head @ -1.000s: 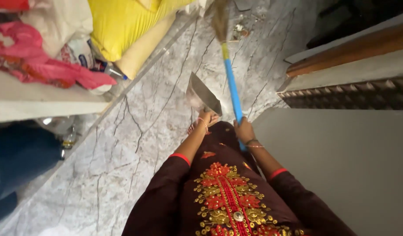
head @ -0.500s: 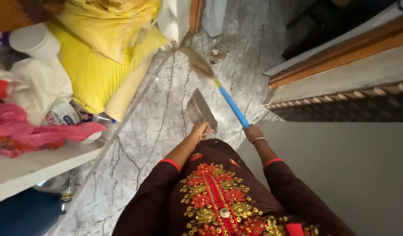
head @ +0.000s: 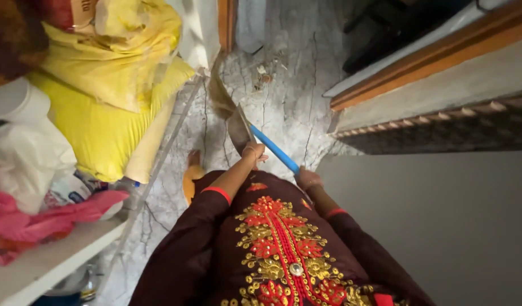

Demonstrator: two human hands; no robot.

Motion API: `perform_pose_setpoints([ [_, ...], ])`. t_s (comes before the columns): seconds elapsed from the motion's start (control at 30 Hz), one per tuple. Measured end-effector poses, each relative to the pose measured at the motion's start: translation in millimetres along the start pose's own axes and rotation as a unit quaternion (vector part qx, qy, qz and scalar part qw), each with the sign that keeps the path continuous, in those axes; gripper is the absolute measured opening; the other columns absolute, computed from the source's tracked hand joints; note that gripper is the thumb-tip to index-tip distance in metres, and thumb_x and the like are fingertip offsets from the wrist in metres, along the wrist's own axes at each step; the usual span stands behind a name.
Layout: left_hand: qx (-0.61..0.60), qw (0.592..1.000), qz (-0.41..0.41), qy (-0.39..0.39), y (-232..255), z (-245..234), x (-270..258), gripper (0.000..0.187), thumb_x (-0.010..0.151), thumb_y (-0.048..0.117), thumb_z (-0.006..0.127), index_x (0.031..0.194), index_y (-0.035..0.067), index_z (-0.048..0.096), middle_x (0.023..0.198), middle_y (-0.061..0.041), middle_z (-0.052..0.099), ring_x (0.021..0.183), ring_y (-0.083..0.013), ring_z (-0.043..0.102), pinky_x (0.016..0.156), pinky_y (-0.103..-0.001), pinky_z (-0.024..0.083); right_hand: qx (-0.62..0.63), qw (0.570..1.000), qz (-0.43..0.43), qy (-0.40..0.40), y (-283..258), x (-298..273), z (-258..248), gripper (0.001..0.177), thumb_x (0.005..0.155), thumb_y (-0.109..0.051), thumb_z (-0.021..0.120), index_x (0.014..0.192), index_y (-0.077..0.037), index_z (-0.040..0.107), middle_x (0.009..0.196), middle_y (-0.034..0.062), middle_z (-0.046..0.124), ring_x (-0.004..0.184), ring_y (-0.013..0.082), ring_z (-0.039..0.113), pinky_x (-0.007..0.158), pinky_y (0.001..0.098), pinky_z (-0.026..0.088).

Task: Sweeping the floor with a broom and collecting dust and debris in a dustpan.

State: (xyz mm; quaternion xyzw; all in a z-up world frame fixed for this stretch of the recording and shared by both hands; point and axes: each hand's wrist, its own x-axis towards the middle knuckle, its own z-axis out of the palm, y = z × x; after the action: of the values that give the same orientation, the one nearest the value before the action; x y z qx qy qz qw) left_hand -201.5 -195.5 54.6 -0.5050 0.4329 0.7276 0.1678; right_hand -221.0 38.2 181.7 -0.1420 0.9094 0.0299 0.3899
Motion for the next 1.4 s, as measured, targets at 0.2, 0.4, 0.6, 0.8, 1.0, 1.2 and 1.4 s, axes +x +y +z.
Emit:
perform_pose_setpoints([
  [0.2,-0.040,0.975,-0.035,-0.214,-16.0,-57.4,52.2,0.027,0.089,0.012,0.052,0.097,-0.013,0.058,0.100,-0.029,0.065,0.086,-0.0394,0.072,0.067,-0.042,0.066,0.080,0.992,0.094,0.040,-20.4,32.3,23.2,0.048,0.098,-0.044,0.056,0.122,-0.003,0.060,0.115,0.0225,0.072,0.111,0.0418,0.068,0.096,0.0517,0.053],
  [0.4,0.104,0.972,0.077,-0.194,43.3,-85.1,47.2,0.038,0.093,0.011,0.061,0.108,-0.025,0.059,0.104,-0.043,0.065,0.078,-0.0414,0.076,0.066,-0.043,0.067,0.203,0.970,0.130,0.033,-104.4,-31.7,1.1,0.058,0.101,-0.047,0.055,0.131,0.002,0.049,0.109,0.0303,0.071,0.106,0.0470,0.067,0.093,0.0537,0.053],
  [0.6,0.162,0.979,0.053,-0.116,58.3,-150.0,61.3,0.041,0.089,0.009,0.058,0.125,-0.005,0.044,0.104,-0.029,0.064,0.077,-0.0396,0.075,0.061,-0.042,0.065,0.134,0.979,0.152,-0.008,-134.2,-16.9,49.3,0.049,0.101,-0.046,0.049,0.127,-0.005,0.057,0.113,0.0256,0.071,0.107,0.0441,0.070,0.096,0.0545,0.053],
  [0.8,0.152,0.967,-0.109,-0.174,32.3,-215.8,72.7,0.044,0.099,0.021,0.062,0.121,-0.016,0.054,0.102,-0.027,0.074,0.078,-0.0332,0.080,0.062,-0.033,0.067,0.165,0.950,0.246,0.100,-162.2,22.3,43.6,0.039,0.101,-0.039,0.052,0.120,-0.007,0.064,0.110,0.0233,0.074,0.107,0.0425,0.071,0.094,0.0532,0.055],
  [1.0,0.208,0.970,0.001,-0.124,0.2,-198.6,42.5,0.043,0.083,0.001,0.064,0.124,-0.005,0.051,0.098,-0.021,0.069,0.080,-0.0363,0.075,0.066,-0.042,0.065,0.258,0.908,0.299,0.141,-235.2,-44.0,30.3,0.048,0.099,-0.048,0.054,0.121,-0.005,0.058,0.107,0.0252,0.072,0.102,0.0461,0.068,0.089,0.0545,0.053],
  [1.2,0.278,0.947,0.030,-0.162,-47.9,-174.4,-37.1,0.053,0.083,0.003,0.058,0.135,0.002,0.045,0.110,-0.016,0.060,0.088,-0.0327,0.068,0.074,-0.045,0.057,0.568,0.763,0.288,0.112,-262.2,-189.0,127.5,0.054,0.097,-0.056,0.057,0.107,-0.003,0.057,0.082,0.0180,0.069,0.065,0.0296,0.066,0.058,0.0449,0.054],
  [1.4,0.515,0.843,0.042,-0.151,-237.7,-167.2,-93.1,0.061,0.088,0.023,0.067,0.140,0.003,0.044,0.128,-0.019,0.051,0.113,-0.0339,0.053,0.094,-0.047,0.050,0.515,0.789,0.332,-0.041,-248.5,-377.2,267.5,0.059,0.088,-0.057,0.067,0.106,-0.001,0.069,0.076,0.0115,0.070,0.063,0.0193,0.063,0.059,0.0371,0.051],
])
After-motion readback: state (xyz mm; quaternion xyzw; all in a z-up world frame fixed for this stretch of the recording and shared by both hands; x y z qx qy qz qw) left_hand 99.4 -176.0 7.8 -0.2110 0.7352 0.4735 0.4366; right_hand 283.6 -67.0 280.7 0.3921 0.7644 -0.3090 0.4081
